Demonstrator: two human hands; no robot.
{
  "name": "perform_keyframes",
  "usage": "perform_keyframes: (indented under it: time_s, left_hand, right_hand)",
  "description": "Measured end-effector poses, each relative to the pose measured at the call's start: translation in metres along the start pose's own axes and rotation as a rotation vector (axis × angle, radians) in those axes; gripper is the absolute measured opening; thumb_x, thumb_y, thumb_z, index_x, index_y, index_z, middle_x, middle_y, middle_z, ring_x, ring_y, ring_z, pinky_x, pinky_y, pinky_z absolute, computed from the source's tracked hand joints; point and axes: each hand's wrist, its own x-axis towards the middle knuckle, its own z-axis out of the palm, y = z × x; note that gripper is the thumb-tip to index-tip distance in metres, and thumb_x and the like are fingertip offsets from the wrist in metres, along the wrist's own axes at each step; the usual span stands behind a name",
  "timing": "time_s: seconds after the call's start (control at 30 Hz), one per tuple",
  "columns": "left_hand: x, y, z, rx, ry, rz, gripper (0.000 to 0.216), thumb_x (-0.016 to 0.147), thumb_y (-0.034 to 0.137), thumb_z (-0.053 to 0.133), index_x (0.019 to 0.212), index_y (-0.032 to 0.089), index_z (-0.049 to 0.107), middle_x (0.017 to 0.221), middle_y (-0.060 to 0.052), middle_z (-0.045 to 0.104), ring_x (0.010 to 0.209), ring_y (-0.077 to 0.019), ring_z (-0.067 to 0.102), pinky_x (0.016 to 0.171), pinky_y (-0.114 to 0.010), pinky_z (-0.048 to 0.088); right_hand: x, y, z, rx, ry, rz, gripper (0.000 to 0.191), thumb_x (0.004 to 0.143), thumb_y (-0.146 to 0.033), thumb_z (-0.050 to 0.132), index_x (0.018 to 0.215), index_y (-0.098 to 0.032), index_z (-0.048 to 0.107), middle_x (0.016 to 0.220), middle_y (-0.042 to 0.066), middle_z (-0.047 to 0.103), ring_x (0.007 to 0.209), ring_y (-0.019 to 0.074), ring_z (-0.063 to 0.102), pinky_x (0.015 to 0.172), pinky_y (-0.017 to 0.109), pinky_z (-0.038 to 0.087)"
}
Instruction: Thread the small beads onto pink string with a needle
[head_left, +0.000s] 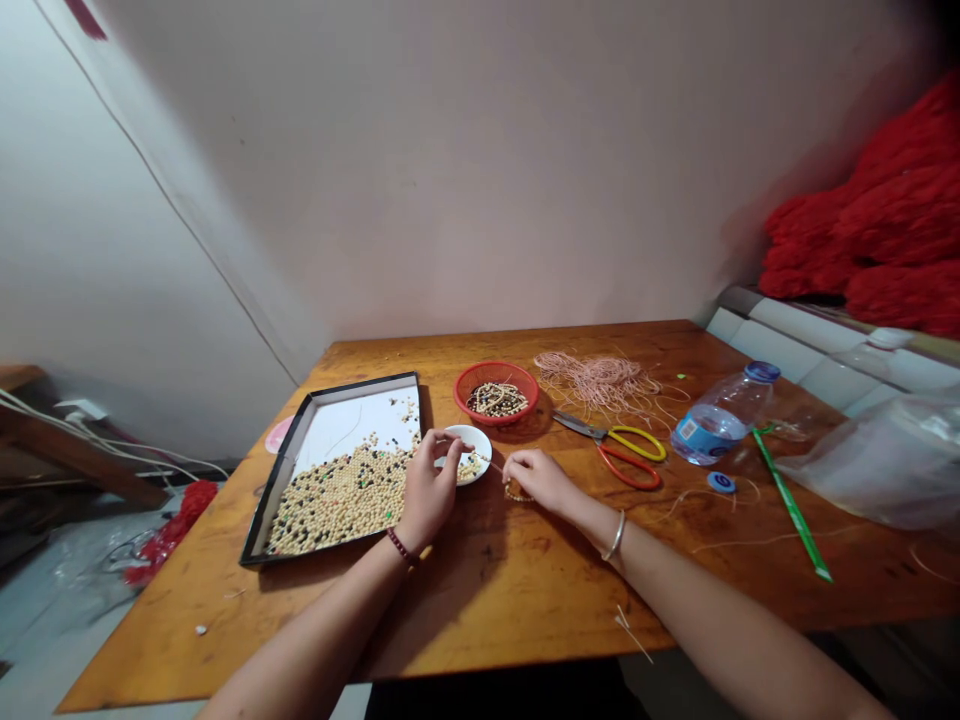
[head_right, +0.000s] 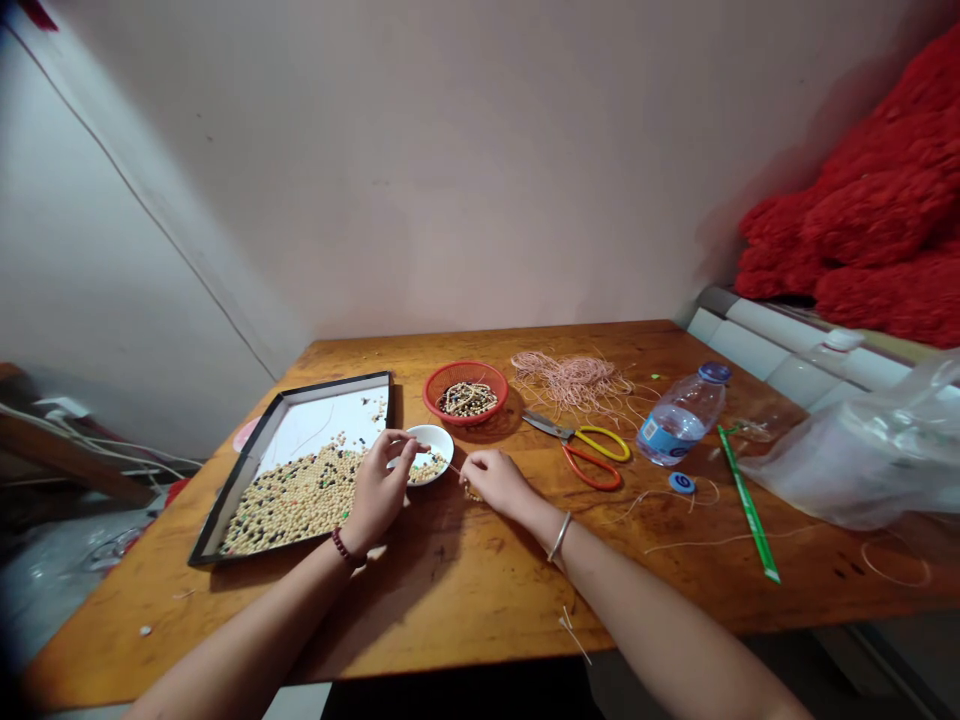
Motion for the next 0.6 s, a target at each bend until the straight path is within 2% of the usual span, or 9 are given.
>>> perform_keyframes:
  time_s: [0.07,0.13,0.2,0.3,0.4,0.6]
  left_hand:
    - [0.001,-0.001,-0.001,0.002,0.019,0.003,0.021,0.09,0.04,0.051,0.09,0.019,0.053,0.092,-0.009,0.069,0.091,-0.021,0.067,0.07,-0.029,0.051]
    - [0.002,-0.002,-0.001,-0.001,0.038,0.012,0.021,0.09,0.04,0.051,0.09,0.019,0.053,0.092,-0.009,0.069,0.092,-0.0208,0.067,0.072,-0.029,0.051]
    - [0.002,-0.002,-0.002,-0.004,0.039,0.016,0.021,0.09,0.04,0.051,0.09,0.019,0.053,0.092,-0.008,0.069,0.092,-0.0207,0.067,0.072,-0.03,0.051]
    - [0.001,0.0,-0.001,-0.015,-0.005,0.012,0.021,0.09,0.04,0.051,0.09,0.019,0.053,0.092,-0.008,0.07,0.092,-0.0209,0.067,0.072,-0.029,0.051]
    - [-0.001,0.003,0.0,-0.033,-0.051,0.006,0.022,0.089,0.041,0.053,0.09,0.019,0.053,0.093,-0.009,0.07,0.092,-0.0209,0.067,0.072,-0.029,0.052]
    - [-0.005,0.004,0.002,-0.025,-0.053,0.021,0.023,0.088,0.042,0.054,0.089,0.019,0.054,0.093,-0.009,0.07,0.091,-0.021,0.068,0.069,-0.028,0.052]
  right_hand:
    - [-0.001,0.002,-0.001,-0.057,-0.002,0.012,0.023,0.075,-0.022,0.05,0.059,-0.018,0.066,0.061,0.003,0.066,0.063,0.0166,0.058,0.064,0.026,0.041]
    - [-0.001,0.0,-0.002,-0.057,0.067,-0.001,0.023,0.076,-0.022,0.049,0.064,-0.019,0.068,0.069,0.004,0.069,0.07,0.0181,0.061,0.07,0.028,0.043]
    - [0.0,-0.005,-0.003,0.024,0.131,-0.022,0.024,0.079,-0.023,0.047,0.072,-0.018,0.07,0.08,0.005,0.072,0.08,0.0195,0.063,0.077,0.03,0.044]
    - [0.0,-0.017,-0.003,0.202,0.081,-0.098,0.027,0.083,-0.032,0.049,0.08,-0.017,0.07,0.09,0.008,0.072,0.09,0.0206,0.063,0.085,0.032,0.045]
    - [-0.003,-0.023,0.0,0.235,0.035,-0.147,0.027,0.08,-0.039,0.057,0.084,-0.016,0.07,0.089,0.008,0.071,0.085,0.0201,0.063,0.081,0.032,0.047]
    - [-0.006,-0.021,0.004,0.207,0.051,-0.143,0.02,0.078,-0.034,0.062,0.079,-0.015,0.067,0.081,0.006,0.068,0.077,0.0179,0.062,0.075,0.032,0.048]
